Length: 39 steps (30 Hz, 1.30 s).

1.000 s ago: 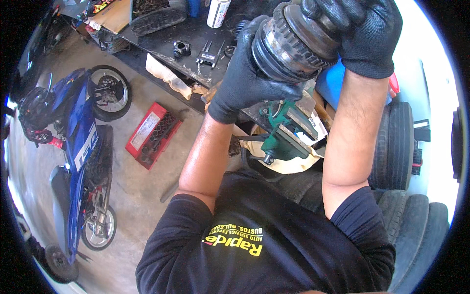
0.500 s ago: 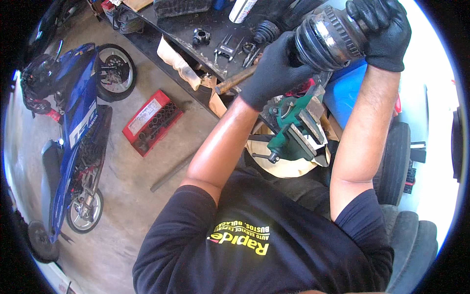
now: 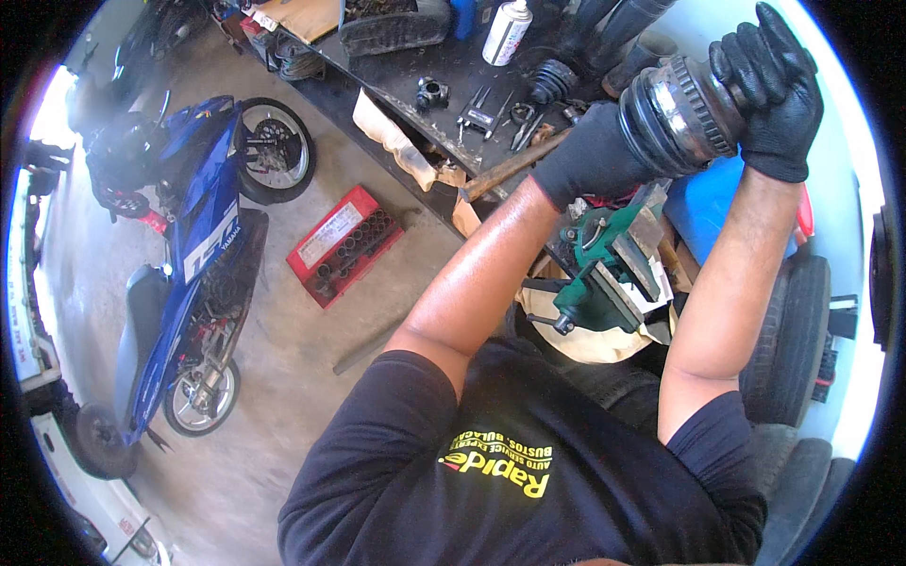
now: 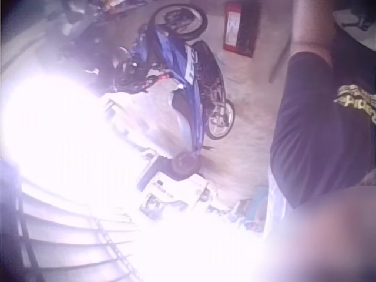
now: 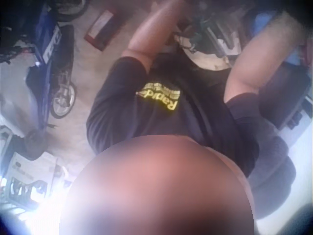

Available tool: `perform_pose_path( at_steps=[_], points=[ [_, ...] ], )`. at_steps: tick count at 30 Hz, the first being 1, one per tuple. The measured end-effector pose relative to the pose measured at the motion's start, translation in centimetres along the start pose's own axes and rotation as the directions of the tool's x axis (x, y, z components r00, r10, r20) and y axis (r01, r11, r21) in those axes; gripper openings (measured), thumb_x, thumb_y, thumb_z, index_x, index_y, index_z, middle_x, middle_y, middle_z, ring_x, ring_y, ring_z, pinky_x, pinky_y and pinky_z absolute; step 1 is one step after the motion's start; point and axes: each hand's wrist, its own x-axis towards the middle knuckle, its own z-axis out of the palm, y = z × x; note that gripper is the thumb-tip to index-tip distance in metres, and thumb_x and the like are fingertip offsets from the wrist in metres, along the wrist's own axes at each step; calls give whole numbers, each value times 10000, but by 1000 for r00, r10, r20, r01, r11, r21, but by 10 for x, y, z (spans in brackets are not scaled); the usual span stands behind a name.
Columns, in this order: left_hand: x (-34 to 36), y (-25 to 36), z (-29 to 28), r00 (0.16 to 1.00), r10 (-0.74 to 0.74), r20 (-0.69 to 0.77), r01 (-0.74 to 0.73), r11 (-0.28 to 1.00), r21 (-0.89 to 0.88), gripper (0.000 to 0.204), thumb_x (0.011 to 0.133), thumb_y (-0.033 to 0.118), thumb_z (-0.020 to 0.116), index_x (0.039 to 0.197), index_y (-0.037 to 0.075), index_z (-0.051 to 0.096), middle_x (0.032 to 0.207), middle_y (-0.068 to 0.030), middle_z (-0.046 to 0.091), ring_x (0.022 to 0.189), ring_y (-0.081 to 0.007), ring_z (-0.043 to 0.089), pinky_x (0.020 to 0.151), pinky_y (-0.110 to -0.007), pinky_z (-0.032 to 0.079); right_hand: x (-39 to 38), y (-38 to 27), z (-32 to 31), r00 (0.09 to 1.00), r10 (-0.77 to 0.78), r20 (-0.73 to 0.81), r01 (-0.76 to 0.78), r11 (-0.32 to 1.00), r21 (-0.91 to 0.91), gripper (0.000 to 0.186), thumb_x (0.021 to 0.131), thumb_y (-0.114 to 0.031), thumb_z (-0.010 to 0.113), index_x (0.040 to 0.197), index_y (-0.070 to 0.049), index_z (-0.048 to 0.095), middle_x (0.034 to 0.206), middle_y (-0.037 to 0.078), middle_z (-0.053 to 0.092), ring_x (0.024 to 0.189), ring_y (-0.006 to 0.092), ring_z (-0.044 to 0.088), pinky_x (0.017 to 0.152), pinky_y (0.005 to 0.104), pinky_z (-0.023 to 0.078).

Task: The person uses a hammer to strike a CV axle held in a bench vise, then removes the boot and cleans the shaft with a rag. The person also wipes a small metal ring and places the parts on the workbench.

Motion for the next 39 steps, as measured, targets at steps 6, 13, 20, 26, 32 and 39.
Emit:
perform_pose_path(
  at_steps=[6,13,20,26,32,39],
  points=[
    [9,-12,7,970,-135,200,226,797,-559,475,925,343,720,1364,167,674,1420,-155,638,1339,-308,585,1171,-423,411,0,8,27,909,-84,-409,119,991,62,260,1062,-235,519,813,-171,559,491,-51,382,370,117,386,365,286,351],
    [8,-3,13,978,-84,190,103,990,-95,514,965,353,660,1446,179,603,1564,-143,502,1457,-348,440,1264,-475,251,-8,1,26,866,-113,-486,139,990,18,273,1040,-255,573,798,-134,611,505,-40,430,373,115,411,372,271,366],
    [12,0,9,997,30,66,-24,996,-86,583,962,333,641,1515,194,522,1618,-129,432,1494,-342,382,1270,-520,207,2,-1,-5,704,-584,405,374,-181,-910,185,950,-156,674,1101,-69,737,891,69,753,803,235,714,784,387,565],
    [-7,0,8,947,-184,263,225,965,-135,526,962,262,709,1453,115,594,1503,-124,570,1384,-273,507,1200,-436,347,6,3,-14,654,-608,450,426,-196,-883,198,895,-173,712,1062,-77,756,966,125,769,892,316,721,832,413,547],
    [-2,-7,21,877,-351,327,461,806,-371,475,935,186,758,1371,38,644,1387,-126,653,1259,-241,598,1070,-393,493,18,5,-25,727,-584,360,262,-249,-932,194,874,-155,665,1043,-134,760,908,143,741,865,348,705,817,450,553],
    [-6,-7,21,808,-485,334,588,631,-507,400,944,127,722,1331,44,668,1334,-88,659,1161,-187,615,969,-339,529,28,21,-28,721,-647,249,163,-191,-968,118,892,-192,640,929,-156,746,874,146,721,835,334,707,783,477,543]
  ],
)
